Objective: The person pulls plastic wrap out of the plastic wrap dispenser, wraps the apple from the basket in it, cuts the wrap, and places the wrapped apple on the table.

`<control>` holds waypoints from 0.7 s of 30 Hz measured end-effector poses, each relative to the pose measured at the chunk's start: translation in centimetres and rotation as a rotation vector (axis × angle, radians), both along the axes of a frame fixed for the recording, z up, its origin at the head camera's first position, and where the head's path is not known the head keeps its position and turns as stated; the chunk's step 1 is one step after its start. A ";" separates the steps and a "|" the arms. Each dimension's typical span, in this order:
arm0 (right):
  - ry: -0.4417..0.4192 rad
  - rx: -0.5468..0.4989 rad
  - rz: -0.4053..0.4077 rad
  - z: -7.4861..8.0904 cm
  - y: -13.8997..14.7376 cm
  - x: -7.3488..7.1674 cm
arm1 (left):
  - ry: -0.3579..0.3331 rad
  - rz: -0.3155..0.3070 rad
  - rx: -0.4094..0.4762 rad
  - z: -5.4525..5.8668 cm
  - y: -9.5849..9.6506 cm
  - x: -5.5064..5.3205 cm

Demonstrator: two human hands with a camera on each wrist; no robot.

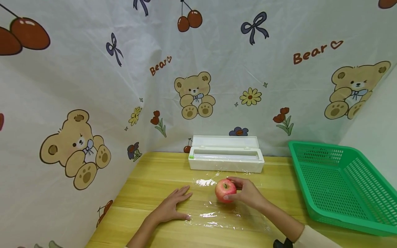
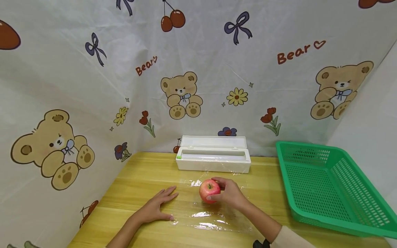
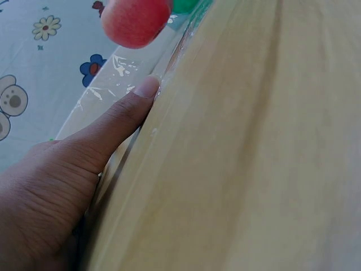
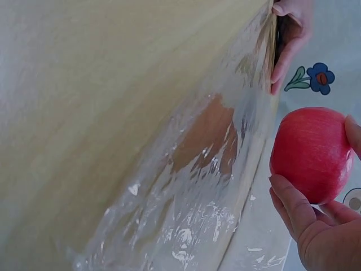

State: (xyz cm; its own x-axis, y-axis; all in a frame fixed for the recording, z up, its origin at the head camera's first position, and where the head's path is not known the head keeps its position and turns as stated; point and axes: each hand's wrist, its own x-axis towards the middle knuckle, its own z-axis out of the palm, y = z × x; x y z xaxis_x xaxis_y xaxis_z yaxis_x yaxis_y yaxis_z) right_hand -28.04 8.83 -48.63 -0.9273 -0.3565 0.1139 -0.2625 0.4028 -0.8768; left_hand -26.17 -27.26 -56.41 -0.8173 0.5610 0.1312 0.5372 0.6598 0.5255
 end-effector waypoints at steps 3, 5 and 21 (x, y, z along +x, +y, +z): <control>0.001 0.006 -0.015 -0.3 -0.2 -0.2 | -0.002 -0.004 0.008 0.1 0.0 0.0; 0.001 0.010 -0.021 -0.5 -0.3 -0.3 | -0.005 -0.003 0.010 0.2 0.0 0.0; -0.035 0.001 -0.002 -1.5 -0.3 -1.0 | 0.001 -0.005 0.008 0.1 -0.1 0.0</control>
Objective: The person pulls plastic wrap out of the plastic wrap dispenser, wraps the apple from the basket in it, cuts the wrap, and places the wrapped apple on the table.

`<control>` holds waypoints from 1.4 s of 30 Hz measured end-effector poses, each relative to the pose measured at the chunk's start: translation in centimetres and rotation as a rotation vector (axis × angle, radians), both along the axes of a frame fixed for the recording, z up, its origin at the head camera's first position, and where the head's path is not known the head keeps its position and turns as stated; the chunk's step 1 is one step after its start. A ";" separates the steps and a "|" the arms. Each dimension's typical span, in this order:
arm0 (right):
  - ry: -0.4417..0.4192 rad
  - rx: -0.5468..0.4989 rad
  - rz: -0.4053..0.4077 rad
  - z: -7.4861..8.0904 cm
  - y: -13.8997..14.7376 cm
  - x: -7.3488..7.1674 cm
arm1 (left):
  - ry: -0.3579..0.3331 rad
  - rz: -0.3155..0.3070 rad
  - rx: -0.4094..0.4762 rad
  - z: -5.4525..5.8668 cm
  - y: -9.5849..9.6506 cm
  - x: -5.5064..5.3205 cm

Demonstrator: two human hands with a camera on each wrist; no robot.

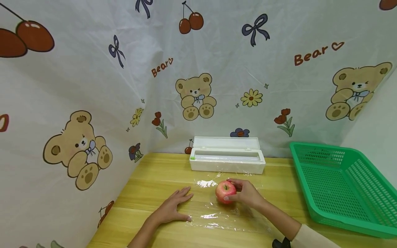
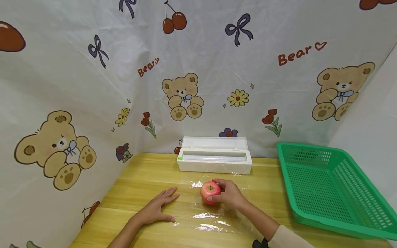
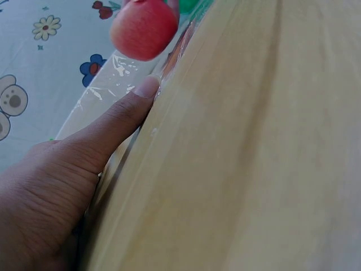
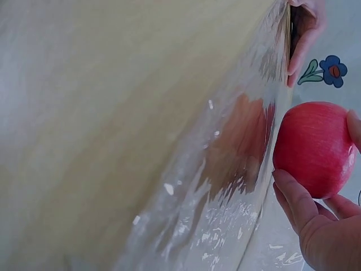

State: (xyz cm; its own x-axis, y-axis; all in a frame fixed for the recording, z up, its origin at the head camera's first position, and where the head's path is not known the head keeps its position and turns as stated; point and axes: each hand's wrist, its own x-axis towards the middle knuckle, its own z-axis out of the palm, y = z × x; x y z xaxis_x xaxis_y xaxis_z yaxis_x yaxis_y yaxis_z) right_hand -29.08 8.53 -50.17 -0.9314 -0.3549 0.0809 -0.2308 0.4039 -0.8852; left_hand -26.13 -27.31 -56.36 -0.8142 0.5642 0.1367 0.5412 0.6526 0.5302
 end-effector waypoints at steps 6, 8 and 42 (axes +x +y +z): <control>0.011 -0.018 0.049 -0.6 0.2 0.0 | -0.004 -0.002 -0.006 0.0 0.2 0.0; 0.017 -0.029 0.068 -0.7 0.2 0.0 | -0.003 -0.002 -0.008 -0.1 0.2 0.0; 0.105 -0.022 0.108 0.3 1.7 1.1 | 0.017 0.000 0.003 -0.4 0.1 -0.2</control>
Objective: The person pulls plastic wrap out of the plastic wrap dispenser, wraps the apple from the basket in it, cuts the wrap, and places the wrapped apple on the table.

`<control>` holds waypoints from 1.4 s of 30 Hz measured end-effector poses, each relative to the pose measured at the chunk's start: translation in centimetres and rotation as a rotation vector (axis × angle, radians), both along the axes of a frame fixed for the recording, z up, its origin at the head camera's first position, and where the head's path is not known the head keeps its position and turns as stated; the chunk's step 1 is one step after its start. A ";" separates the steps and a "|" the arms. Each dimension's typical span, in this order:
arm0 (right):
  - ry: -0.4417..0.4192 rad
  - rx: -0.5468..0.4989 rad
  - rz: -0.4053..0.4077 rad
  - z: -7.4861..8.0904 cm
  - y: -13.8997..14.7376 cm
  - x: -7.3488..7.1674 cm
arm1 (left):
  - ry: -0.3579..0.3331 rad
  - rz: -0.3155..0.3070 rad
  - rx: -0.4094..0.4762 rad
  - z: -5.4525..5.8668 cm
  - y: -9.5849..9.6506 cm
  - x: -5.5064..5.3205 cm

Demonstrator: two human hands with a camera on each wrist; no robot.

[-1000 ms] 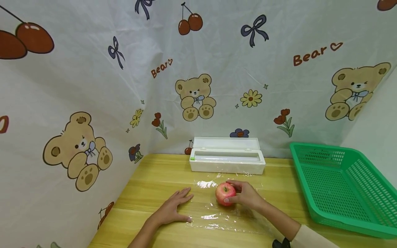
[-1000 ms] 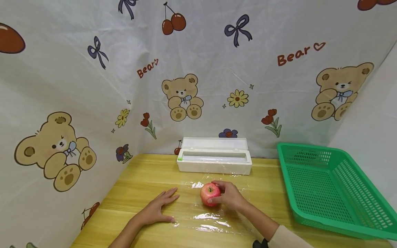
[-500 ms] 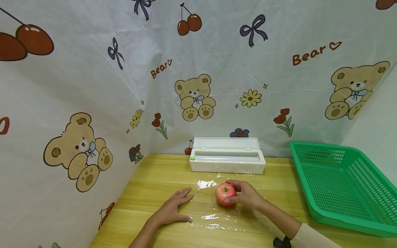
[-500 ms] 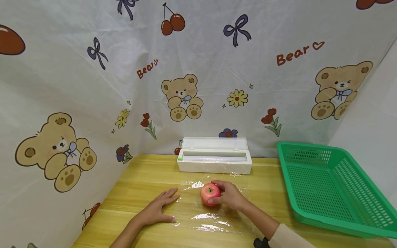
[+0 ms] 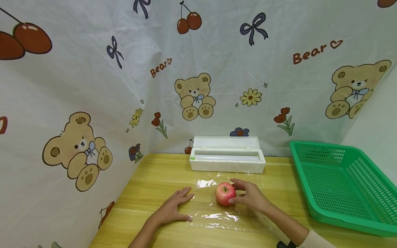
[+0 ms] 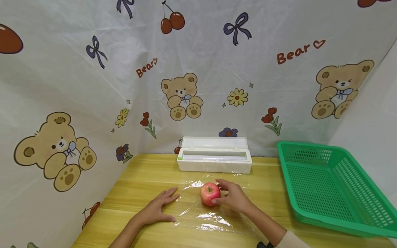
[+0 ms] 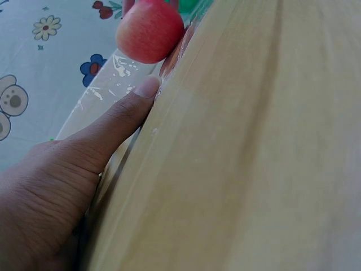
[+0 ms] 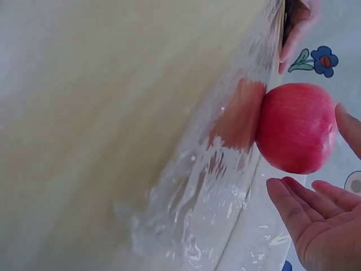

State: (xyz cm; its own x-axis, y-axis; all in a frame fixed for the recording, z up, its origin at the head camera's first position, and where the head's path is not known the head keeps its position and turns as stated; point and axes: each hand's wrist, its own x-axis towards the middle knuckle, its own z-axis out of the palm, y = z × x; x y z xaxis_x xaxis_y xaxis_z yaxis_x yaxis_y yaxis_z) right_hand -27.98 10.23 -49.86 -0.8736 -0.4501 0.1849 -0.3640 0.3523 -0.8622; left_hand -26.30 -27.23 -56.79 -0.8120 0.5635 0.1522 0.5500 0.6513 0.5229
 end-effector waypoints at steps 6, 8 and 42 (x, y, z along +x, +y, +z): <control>0.053 0.044 -0.043 0.8 1.4 1.2 | -0.010 -0.001 0.005 0.1 0.0 0.0; 0.060 0.055 -0.037 0.9 1.9 1.5 | -0.011 -0.002 0.004 0.1 0.0 0.0; 0.003 -0.011 0.178 -1.4 9.6 5.0 | -0.019 0.017 0.005 0.2 0.0 0.2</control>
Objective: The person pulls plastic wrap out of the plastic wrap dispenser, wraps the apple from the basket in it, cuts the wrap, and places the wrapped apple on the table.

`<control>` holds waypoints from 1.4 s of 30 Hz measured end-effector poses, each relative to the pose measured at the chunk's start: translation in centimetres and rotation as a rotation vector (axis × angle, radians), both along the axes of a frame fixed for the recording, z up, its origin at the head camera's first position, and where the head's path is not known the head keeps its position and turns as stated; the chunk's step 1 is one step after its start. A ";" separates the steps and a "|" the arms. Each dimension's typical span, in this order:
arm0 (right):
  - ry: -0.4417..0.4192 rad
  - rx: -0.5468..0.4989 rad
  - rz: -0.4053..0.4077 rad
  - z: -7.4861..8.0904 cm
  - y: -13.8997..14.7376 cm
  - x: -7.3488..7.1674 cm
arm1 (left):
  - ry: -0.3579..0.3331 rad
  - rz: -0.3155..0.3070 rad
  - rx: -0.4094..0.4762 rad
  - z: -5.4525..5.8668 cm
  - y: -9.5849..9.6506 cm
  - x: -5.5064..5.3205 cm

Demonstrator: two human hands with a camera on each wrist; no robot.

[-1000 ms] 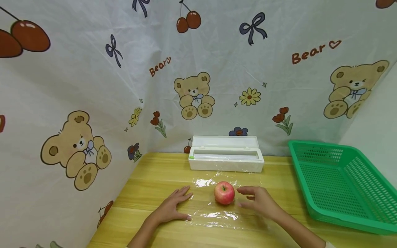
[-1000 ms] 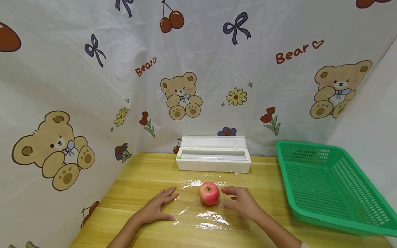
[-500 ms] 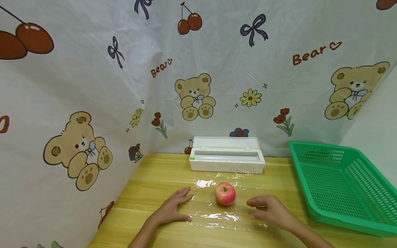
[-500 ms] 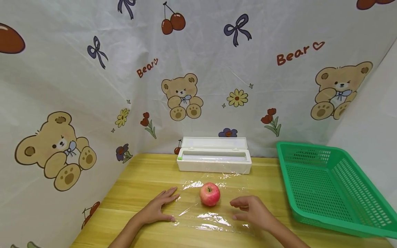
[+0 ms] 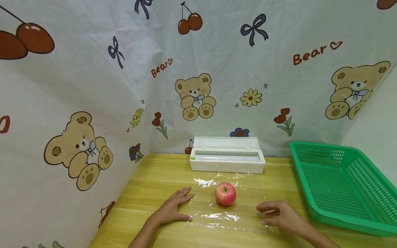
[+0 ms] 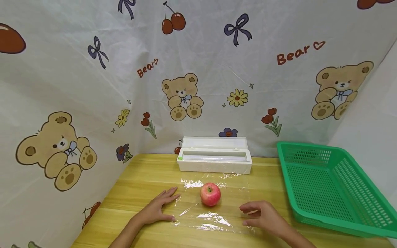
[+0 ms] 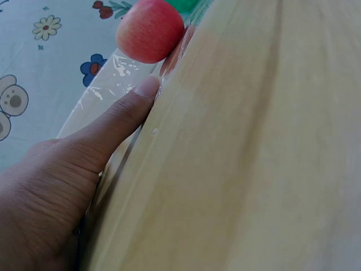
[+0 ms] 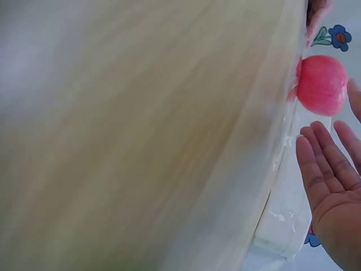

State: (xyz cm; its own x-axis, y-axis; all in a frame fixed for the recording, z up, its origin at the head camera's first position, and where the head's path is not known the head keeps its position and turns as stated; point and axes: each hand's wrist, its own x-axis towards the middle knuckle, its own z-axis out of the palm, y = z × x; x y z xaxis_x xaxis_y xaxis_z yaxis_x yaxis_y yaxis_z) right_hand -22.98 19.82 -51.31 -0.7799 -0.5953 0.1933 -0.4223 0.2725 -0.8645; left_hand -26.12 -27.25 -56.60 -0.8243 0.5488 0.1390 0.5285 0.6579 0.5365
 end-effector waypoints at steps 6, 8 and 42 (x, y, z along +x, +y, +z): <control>0.146 0.054 -0.044 -0.4 0.6 0.1 | 0.009 -0.005 0.020 0.2 0.0 0.1; 0.190 0.067 -0.048 -0.6 0.9 0.2 | 0.009 -0.012 0.026 0.1 0.0 0.1; 0.302 0.090 0.013 -3.1 2.8 -0.1 | -0.021 -0.123 0.169 0.5 -0.3 0.9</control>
